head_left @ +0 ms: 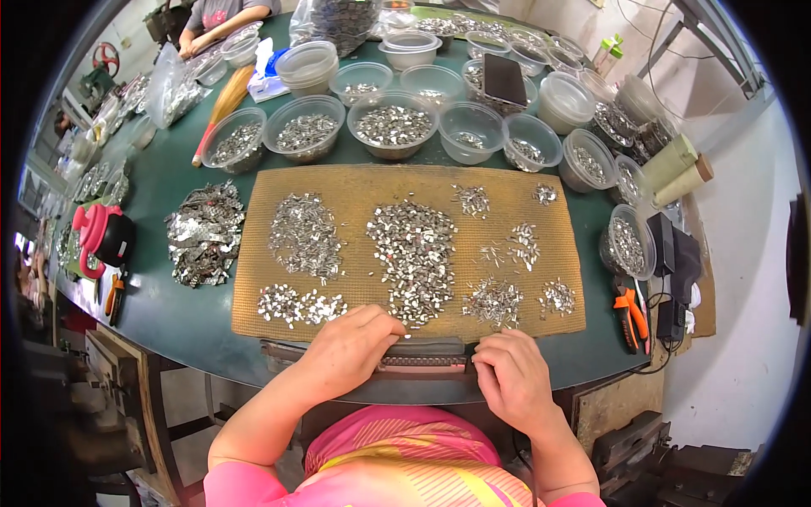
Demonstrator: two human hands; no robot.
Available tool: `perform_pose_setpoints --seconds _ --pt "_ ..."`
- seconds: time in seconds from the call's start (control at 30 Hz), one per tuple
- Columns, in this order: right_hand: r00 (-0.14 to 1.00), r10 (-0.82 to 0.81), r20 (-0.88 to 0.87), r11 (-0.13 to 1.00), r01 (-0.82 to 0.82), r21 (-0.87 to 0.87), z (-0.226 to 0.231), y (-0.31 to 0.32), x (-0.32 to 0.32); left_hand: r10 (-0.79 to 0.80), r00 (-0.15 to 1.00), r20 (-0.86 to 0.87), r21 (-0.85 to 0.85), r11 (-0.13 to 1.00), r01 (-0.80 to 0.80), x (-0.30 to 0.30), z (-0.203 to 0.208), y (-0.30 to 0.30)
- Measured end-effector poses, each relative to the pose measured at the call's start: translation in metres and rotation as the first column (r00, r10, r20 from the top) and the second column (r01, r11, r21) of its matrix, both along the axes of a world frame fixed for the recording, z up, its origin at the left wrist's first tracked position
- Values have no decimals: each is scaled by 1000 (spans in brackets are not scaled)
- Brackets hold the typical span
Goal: Sorting small metal components and placing them into a manual assembly fixture.
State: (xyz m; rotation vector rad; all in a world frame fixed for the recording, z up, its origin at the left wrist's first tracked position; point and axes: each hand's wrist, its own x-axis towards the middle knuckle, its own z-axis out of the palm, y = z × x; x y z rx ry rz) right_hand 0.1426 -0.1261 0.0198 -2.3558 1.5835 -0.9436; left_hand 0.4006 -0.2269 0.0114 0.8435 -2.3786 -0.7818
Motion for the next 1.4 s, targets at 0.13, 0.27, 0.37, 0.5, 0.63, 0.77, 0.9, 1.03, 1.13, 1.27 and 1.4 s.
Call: perform_pose_setpoints --seconds 0.13,0.27,0.37,0.5,0.63,0.77,0.9,1.03,1.13,1.27,1.4 --pt "999 27 26 999 -28 39 -1 -3 9 49 999 8 -12 999 -49 0 -2 1" --pt "999 32 13 996 -33 77 0 -4 14 59 992 115 -197 980 -35 -5 -6 3" --pt "999 50 -6 995 -49 84 -1 -4 19 64 984 169 -251 968 -20 -6 -6 4" --pt "998 25 -54 998 -22 51 -6 -4 27 33 988 152 -252 968 6 -6 -8 1" --pt "992 5 -124 1000 -7 -16 -7 -3 35 26 987 156 -220 975 9 -8 -7 0" --pt "989 -30 -145 999 28 -19 -11 1 37 34 996 82 -169 985 -19 -8 -7 1" --pt "988 -55 -143 998 54 -14 -9 2 38 33 999 24 -125 992 -29 -13 -1 8" --pt "1000 -25 -16 995 26 94 -1 0 30 -22 995 -94 -107 994 12 -22 -2 25" --pt "990 -40 137 984 15 178 -2 2 22 -44 993 -108 -135 990 29 -31 -11 35" --pt "966 -99 237 977 49 210 -11 7 18 -20 999 -49 -202 979 10 -37 -14 39" --pt "969 -103 226 979 59 196 -12 8 17 -64 998 -10 -202 977 61 -35 -9 38"
